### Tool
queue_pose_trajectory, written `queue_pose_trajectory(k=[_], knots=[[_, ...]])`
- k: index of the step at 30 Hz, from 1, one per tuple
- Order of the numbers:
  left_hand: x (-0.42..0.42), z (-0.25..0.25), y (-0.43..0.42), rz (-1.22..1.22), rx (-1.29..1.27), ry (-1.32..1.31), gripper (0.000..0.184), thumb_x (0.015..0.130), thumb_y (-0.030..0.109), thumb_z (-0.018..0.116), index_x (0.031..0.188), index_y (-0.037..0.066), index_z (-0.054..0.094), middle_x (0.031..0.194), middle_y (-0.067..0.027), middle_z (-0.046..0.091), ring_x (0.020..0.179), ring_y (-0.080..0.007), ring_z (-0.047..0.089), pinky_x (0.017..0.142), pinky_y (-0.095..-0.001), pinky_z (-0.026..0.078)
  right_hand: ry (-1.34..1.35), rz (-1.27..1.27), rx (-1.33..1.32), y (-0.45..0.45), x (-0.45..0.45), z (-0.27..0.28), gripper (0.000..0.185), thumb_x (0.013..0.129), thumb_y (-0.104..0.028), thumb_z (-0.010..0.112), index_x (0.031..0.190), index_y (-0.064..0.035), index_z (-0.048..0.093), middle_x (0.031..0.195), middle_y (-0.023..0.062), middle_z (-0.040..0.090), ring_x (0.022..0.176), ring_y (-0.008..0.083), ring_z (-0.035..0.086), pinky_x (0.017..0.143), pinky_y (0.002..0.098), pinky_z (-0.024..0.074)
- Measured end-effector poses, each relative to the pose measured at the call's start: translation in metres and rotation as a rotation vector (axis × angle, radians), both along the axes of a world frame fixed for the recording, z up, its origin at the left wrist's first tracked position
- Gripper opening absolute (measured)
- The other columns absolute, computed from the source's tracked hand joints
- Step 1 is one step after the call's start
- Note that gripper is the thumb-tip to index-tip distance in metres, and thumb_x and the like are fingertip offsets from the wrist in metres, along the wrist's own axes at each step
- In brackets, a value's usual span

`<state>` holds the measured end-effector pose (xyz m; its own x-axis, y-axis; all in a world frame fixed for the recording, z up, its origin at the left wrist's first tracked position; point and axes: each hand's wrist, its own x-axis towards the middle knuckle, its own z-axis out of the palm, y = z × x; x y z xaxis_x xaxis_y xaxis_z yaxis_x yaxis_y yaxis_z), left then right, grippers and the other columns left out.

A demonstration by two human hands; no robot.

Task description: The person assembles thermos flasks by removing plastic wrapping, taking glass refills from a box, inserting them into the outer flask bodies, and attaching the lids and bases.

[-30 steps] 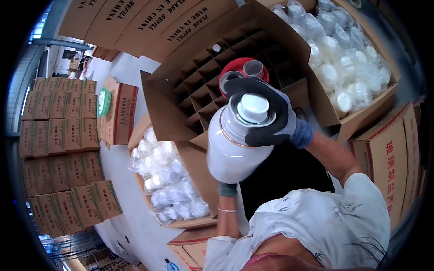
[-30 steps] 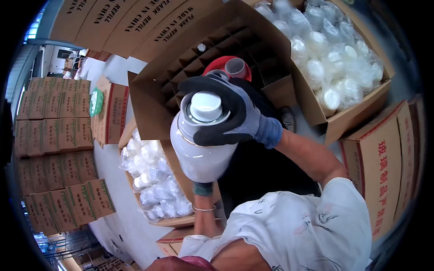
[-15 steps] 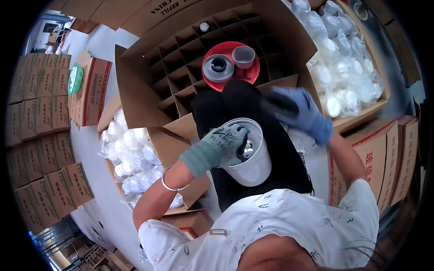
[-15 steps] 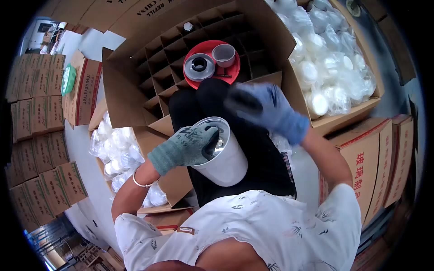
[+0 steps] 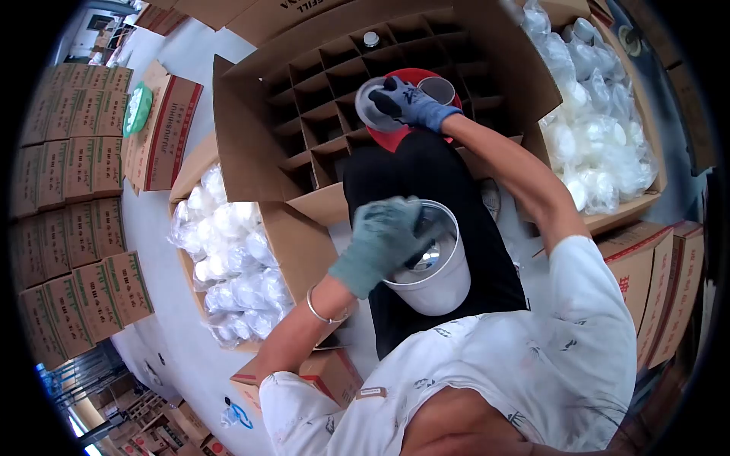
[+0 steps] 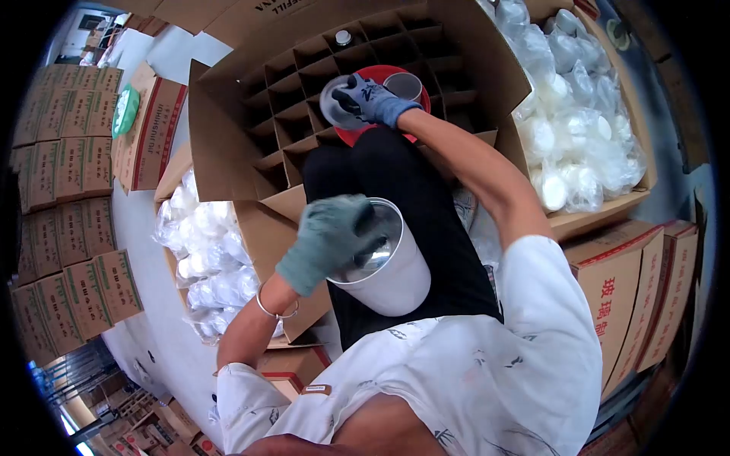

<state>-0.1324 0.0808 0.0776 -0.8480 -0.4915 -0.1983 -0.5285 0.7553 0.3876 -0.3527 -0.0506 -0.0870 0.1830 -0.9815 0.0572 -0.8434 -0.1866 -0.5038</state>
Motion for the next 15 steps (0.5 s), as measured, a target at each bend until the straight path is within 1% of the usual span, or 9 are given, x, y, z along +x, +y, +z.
queue_pose_trajectory(k=[1, 2, 3, 4, 5, 8, 9, 12, 15], knots=[[0.0, 0.011, -0.005, 0.212, 0.011, 0.232, 0.028, 0.077, 0.025, 0.073, 0.093, 0.003, 0.063, 0.084, -0.0134, 0.066, 0.077, -0.0293, 0.064, 0.07, -0.0371, 0.05, -0.111, 0.001, -0.252, 0.014, -0.001, 0.02, 0.059, 0.075, -0.011, 0.069, 0.13, -0.0187, 0.049, 0.13, 0.024, 0.041, 0.114, 0.0422, 0.048, 0.095, 0.0452, 0.0441], [0.005, -0.01, -0.02, 0.275, -0.142, 0.654, 0.037, 0.077, 0.019, 0.074, 0.107, 0.003, 0.06, 0.095, -0.0169, 0.062, 0.084, -0.0314, 0.063, 0.073, -0.0366, 0.051, -0.236, 0.018, -0.408, 0.034, -0.002, 0.054, 0.062, 0.074, -0.008, 0.07, 0.131, -0.0199, 0.048, 0.129, 0.0229, 0.041, 0.115, 0.0416, 0.047, 0.097, 0.0452, 0.0431], [0.007, -0.018, -0.039, 0.43, 0.041, 0.808, 0.049, 0.078, 0.015, 0.074, 0.12, 0.0, 0.053, 0.108, -0.0172, 0.059, 0.092, -0.0276, 0.062, 0.08, -0.0357, 0.051, -0.236, 0.02, -0.486, 0.052, -0.002, 0.088, 0.063, 0.074, -0.009, 0.07, 0.131, -0.0219, 0.048, 0.13, 0.0213, 0.042, 0.117, 0.0411, 0.047, 0.1, 0.0462, 0.0416], [-0.001, -0.015, -0.05, 0.656, 0.375, 1.036, 0.054, 0.086, 0.023, 0.069, 0.128, -0.002, 0.046, 0.115, -0.0143, 0.058, 0.097, -0.022, 0.06, 0.084, -0.0333, 0.05, -0.293, 0.048, -0.558, 0.068, -0.002, 0.114, 0.061, 0.074, -0.011, 0.071, 0.131, -0.0211, 0.05, 0.13, 0.0197, 0.042, 0.118, 0.04, 0.046, 0.1, 0.0468, 0.0415], [-0.014, 0.011, -0.049, 0.6, 0.609, 1.161, 0.051, 0.087, 0.021, 0.067, 0.129, 0.0, 0.046, 0.117, -0.0138, 0.057, 0.1, -0.0221, 0.059, 0.087, -0.0335, 0.05, -0.309, 0.051, -0.621, 0.085, 0.0, 0.14, 0.06, 0.075, -0.013, 0.072, 0.13, -0.0182, 0.05, 0.128, 0.0197, 0.044, 0.117, 0.0389, 0.047, 0.099, 0.0458, 0.0428], [-0.035, 0.004, -0.051, 0.511, 1.245, 1.241, 0.052, 0.091, 0.034, 0.062, 0.134, 0.009, 0.045, 0.125, -0.0121, 0.053, 0.109, -0.024, 0.055, 0.093, -0.038, 0.048, -0.445, -0.101, -0.537, 0.121, 0.018, 0.157, 0.058, 0.079, -0.022, 0.072, 0.131, -0.01, 0.049, 0.122, 0.0188, 0.052, 0.11, 0.0335, 0.055, 0.094, 0.0391, 0.0477], [-0.04, 0.004, -0.044, 0.57, 1.111, 1.123, 0.06, 0.09, 0.051, 0.055, 0.134, 0.011, 0.044, 0.127, -0.0108, 0.052, 0.113, -0.0257, 0.052, 0.096, -0.0403, 0.047, -0.431, -0.178, -0.538, 0.129, 0.02, 0.168, 0.055, 0.082, -0.029, 0.07, 0.129, -0.0077, 0.05, 0.119, 0.0162, 0.056, 0.1, 0.029, 0.061, 0.089, 0.0332, 0.0513], [-0.045, 0.008, -0.032, 0.401, 1.563, 1.444, 0.066, 0.092, 0.056, 0.049, 0.132, 0.004, 0.042, 0.125, -0.0123, 0.053, 0.112, -0.0223, 0.054, 0.095, -0.0342, 0.048, -0.32, -0.156, -0.54, 0.153, 0.015, 0.189, 0.057, 0.084, -0.033, 0.067, 0.132, -0.0096, 0.048, 0.121, 0.0161, 0.055, 0.103, 0.0299, 0.06, 0.089, 0.0337, 0.0508], [-0.044, 0.015, -0.021, 0.381, 1.398, 1.431, 0.069, 0.09, 0.059, 0.048, 0.133, 0.005, 0.042, 0.125, -0.0123, 0.053, 0.114, -0.0241, 0.053, 0.096, -0.0364, 0.047, -0.227, -0.141, -0.535, 0.172, 0.011, 0.201, 0.058, 0.086, -0.036, 0.065, 0.135, -0.0116, 0.046, 0.124, 0.016, 0.054, 0.106, 0.0309, 0.059, 0.09, 0.0342, 0.0503]])
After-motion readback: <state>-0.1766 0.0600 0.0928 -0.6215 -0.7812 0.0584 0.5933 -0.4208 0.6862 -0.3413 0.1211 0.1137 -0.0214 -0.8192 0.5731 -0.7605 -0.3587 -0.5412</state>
